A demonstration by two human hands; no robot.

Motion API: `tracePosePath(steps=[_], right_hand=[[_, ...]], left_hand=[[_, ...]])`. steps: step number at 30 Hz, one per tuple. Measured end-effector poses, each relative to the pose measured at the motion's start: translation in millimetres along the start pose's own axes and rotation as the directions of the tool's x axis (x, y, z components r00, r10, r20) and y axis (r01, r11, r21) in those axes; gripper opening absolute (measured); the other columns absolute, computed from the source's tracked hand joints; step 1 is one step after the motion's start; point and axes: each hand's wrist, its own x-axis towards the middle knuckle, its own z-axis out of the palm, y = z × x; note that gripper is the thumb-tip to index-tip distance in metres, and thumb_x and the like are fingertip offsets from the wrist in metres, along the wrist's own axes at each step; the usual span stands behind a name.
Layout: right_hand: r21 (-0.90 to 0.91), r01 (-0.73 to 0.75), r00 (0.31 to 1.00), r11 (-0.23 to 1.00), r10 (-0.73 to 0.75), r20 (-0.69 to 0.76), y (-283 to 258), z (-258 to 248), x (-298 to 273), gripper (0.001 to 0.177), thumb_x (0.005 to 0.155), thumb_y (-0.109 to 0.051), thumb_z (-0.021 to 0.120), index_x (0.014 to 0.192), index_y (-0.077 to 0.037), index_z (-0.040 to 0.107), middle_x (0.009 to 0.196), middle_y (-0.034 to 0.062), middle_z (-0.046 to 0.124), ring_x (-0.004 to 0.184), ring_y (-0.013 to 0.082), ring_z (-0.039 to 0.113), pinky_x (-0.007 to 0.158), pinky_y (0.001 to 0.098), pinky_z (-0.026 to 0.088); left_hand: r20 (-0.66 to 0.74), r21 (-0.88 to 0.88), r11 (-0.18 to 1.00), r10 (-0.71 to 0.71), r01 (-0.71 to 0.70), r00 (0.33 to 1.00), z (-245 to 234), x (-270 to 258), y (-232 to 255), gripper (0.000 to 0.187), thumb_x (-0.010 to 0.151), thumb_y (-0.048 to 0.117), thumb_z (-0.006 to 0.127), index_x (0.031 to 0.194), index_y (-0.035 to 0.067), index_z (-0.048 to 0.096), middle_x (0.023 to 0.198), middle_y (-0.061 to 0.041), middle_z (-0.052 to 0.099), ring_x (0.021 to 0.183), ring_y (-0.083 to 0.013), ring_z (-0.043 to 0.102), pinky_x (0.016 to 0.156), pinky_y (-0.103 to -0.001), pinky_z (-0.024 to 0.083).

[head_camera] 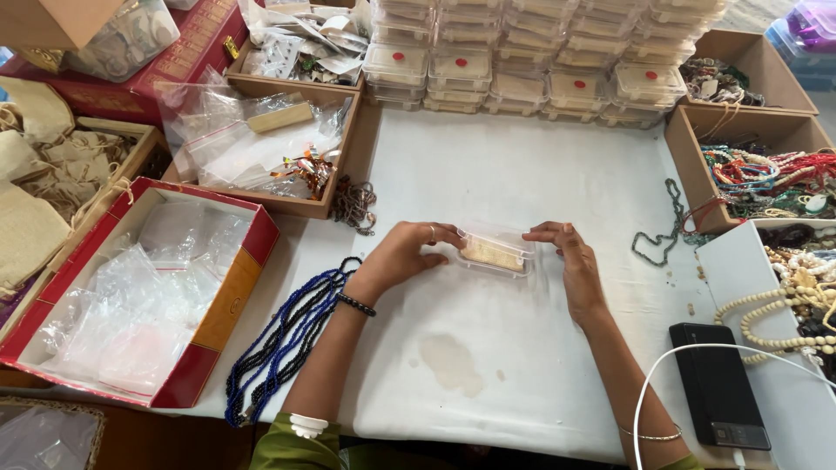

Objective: The person places beaded bracelets and necklaces into small cloth pouches, folds the pouches, and then places them into clear plastic containers. The person also handles red beaded necklaces, placing them into pouches. The workspace is a table with boxes of jewelry and packaging materials.

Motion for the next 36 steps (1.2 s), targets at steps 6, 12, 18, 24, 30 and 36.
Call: tracePosePath(steps=[6,12,18,24,30,36], right_hand=[[0.065,0.007,1.0,0.998,-0.008,0.013,11.1,-0.2,2.9,0.07,0.107,-0.057,0.03,0.101,-0.004,0.075,0.131,0.0062,0.065,0.134,0.0257,0.05,0.119,0.0441,0.029],[0.032,-0.013,1.0,0.999,0.013,0.009,10.9,1.8,2.7,0.065,0.106,-0.058,0.033,0.106,-0.006,0.071,0.125,0.0069,0.067,0.139,0.0257,0.049,0.119,0.0441,0.028],[0.009,-0.026,1.0,1.0,0.026,-0.01,12.2,2.2,2.5,0.063,0.105,-0.059,0.034,0.111,-0.006,0.068,0.12,0.005,0.071,0.138,0.0245,0.049,0.12,0.0449,0.027],[-0.028,-0.034,0.999,0.999,0.033,-0.029,5.0,4.1,0.6,0.059,0.105,-0.058,0.037,0.106,-0.009,0.071,0.118,0.0053,0.07,0.132,0.0227,0.054,0.118,0.042,0.031],[0.01,-0.047,0.998,0.999,0.047,-0.05,23.4,4.7,5.1,0.04,0.101,-0.043,0.058,0.096,-0.007,0.075,0.12,0.0006,0.068,0.115,0.0162,0.06,0.105,0.0352,0.043],[-0.167,-0.131,0.99,0.977,0.121,-0.071,-1.9,8.6,1.0,0.023,0.095,-0.028,0.071,0.106,-0.008,0.074,0.109,0.0019,0.073,0.098,0.0136,0.064,0.09,0.0289,0.05]], left_hand=[[-0.027,-0.162,0.965,-0.212,0.205,0.977,-7.6,-0.5,9.1,0.03,0.084,-0.002,0.076,0.109,0.014,0.073,0.125,-0.003,0.072,0.107,-0.0212,0.076,0.091,-0.031,0.059],[-0.056,0.138,0.969,-0.198,0.204,0.979,-9.0,1.2,23.3,0.063,0.074,-0.017,0.057,0.12,0.022,0.074,0.144,-0.003,0.054,0.112,-0.0238,0.065,0.091,-0.035,0.056],[-0.057,0.22,0.961,-0.158,0.167,0.986,-4.1,-0.6,14.8,0.067,0.071,-0.017,0.054,0.116,0.026,0.078,0.143,-0.001,0.056,0.11,-0.0218,0.064,0.094,-0.034,0.056],[-0.01,0.251,0.954,-0.165,0.162,0.986,2.8,-0.6,12.3,0.066,0.073,-0.013,0.058,0.12,0.03,0.076,0.143,0.001,0.056,0.11,-0.0199,0.065,0.091,-0.033,0.056],[-0.005,0.264,0.954,-0.148,0.145,0.989,4.7,-1.1,11.8,0.068,0.071,-0.01,0.063,0.122,0.033,0.075,0.142,0.001,0.057,0.109,-0.0214,0.064,0.092,-0.033,0.056],[0.034,0.28,0.953,-0.134,0.119,0.99,7.3,-2.8,7.7,0.063,0.074,-0.002,0.066,0.124,0.034,0.075,0.141,0.001,0.059,0.106,-0.0231,0.065,0.099,-0.037,0.053]])
